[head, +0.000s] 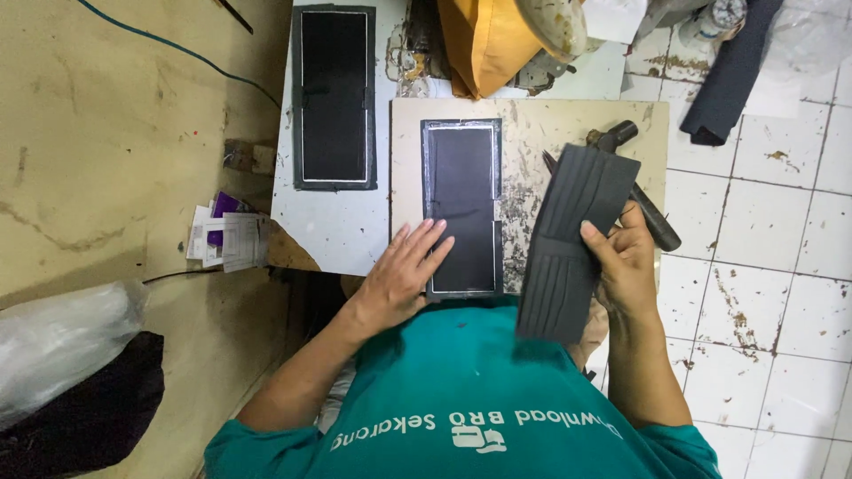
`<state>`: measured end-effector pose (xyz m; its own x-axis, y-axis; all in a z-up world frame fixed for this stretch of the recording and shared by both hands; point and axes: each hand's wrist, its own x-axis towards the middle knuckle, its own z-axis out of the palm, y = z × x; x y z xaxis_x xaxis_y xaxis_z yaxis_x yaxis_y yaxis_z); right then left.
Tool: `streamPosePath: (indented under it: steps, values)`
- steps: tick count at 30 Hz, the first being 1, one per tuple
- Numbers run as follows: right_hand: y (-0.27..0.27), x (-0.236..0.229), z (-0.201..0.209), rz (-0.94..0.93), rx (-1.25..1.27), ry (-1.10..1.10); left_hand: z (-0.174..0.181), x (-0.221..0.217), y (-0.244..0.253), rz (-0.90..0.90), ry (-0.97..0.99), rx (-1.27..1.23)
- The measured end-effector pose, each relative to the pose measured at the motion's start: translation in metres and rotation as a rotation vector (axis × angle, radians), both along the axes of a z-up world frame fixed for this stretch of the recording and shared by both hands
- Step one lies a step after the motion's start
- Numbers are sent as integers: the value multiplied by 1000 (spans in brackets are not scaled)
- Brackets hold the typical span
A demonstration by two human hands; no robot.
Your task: Assembling a leather wallet by aligning components, folding, and hammering edges
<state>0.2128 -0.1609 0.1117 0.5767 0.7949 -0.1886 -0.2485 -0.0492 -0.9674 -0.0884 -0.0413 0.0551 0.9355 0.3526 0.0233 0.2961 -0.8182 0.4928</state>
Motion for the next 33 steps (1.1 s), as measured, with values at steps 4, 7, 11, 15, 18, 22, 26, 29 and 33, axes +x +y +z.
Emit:
streamPosePath:
  steps: [4, 7, 11, 15, 18, 22, 26, 29, 33]
  values:
    - [9, -13, 3, -68, 72, 155, -14, -8, -3, -3, -133, 24]
    - [7, -17, -1, -77, 81, 208, -6, -9, -5, 4, -252, 29]
    - [6, -24, -5, -70, 59, 251, 10, -9, -7, 10, -302, -22]
    - [8, -36, 5, -55, 38, 309, 8, -23, -24, 2, -344, -325]
    - [2, -49, -4, -2, -24, 394, 36, -28, -27, -21, -375, -625]
    - [1, -72, -7, 61, -218, 544, 62, -22, -5, -53, -392, -845]
    - [6, -83, -17, 185, -180, 448, 43, 5, 17, 298, -286, -1059]
    - [26, -82, 6, 338, -217, 110, 14, 25, 21, 496, -238, -943]
    - [-5, -70, -46, 370, -243, -545, 0, 38, 26, 601, -153, -942]
